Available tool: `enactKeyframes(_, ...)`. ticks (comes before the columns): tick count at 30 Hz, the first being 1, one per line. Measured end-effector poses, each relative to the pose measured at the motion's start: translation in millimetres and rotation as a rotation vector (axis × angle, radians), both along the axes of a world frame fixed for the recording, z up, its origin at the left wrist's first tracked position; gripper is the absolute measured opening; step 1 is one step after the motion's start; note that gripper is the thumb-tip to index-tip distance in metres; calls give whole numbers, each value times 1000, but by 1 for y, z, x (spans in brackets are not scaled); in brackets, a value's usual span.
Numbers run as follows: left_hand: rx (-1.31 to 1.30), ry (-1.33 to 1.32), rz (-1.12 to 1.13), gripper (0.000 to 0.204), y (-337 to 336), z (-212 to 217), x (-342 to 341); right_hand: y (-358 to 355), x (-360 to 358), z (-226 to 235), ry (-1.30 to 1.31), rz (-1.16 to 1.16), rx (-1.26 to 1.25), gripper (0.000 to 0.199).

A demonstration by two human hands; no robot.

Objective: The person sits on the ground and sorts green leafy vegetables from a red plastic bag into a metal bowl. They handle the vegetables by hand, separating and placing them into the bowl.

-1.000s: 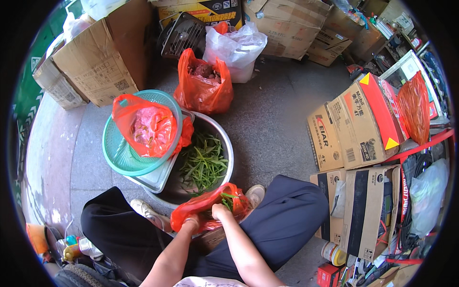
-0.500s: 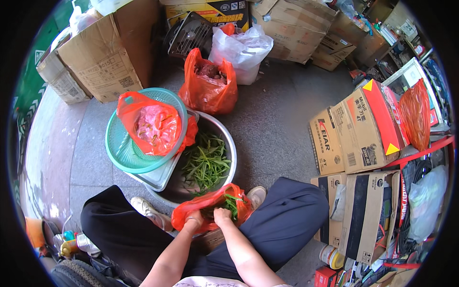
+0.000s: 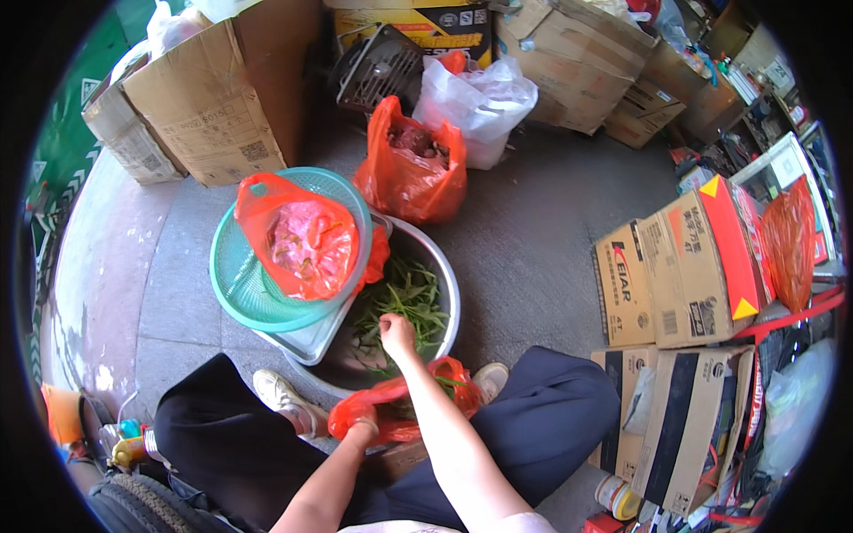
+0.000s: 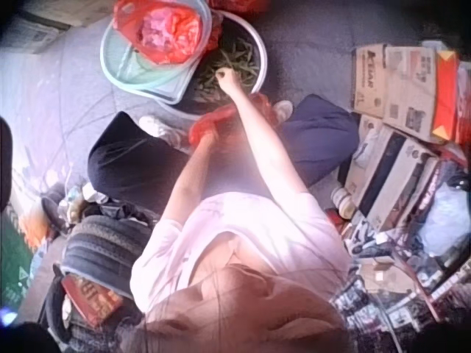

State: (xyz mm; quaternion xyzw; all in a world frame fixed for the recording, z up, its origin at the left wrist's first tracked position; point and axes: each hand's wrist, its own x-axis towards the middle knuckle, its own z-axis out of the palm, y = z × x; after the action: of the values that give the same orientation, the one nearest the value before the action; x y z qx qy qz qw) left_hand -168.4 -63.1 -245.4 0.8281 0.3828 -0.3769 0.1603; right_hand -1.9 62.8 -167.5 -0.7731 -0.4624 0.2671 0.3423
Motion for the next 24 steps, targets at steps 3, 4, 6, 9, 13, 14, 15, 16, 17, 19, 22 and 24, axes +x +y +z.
enactKeyframes(3, -55, -12, -23, 37, 12, 19, 2, 14, -3, -33, -80, 1, 15, 20)
enactKeyframes(4, -38, 39, -63, 34, 12, 25, 3, 15, -6, -42, -115, 5, -34, 21)
enactKeyframes(6, -3, 115, -157, 30, 8, 27, 8, 16, -15, -51, -194, 36, -86, 22)
enactKeyframes(9, 22, 114, -218, 28, 10, 33, 13, 19, -9, -67, -40, 103, -155, 25)
enactKeyframes(13, -59, 65, -153, 29, 16, 40, 11, 17, -25, -52, 578, -162, -163, 14)
enactKeyframes(14, -66, 65, -198, 29, 15, 38, 14, 15, -22, -53, 632, -191, -121, 13)
enactKeyframes(15, -69, 65, -243, 29, 14, 33, 15, 11, -20, -59, 688, -217, -75, 13)
enactKeyframes(16, -57, 51, -270, 30, 12, 28, 15, 6, -17, -64, 744, -243, -29, 13)
enactKeyframes(17, -44, 43, -291, 30, 13, 29, 14, 4, -17, -65, 748, -244, -41, 13)
enactKeyframes(19, -80, 75, -267, 30, 15, 29, 19, -2, -14, -65, 756, -247, -64, 14)
enactKeyframes(22, -118, 105, -254, 29, 24, 43, 24, -9, -10, -59, 852, -262, -116, 17)
enactKeyframes(24, -126, 81, -194, 28, 24, 44, 23, -9, -13, -43, 880, -285, -86, 19)
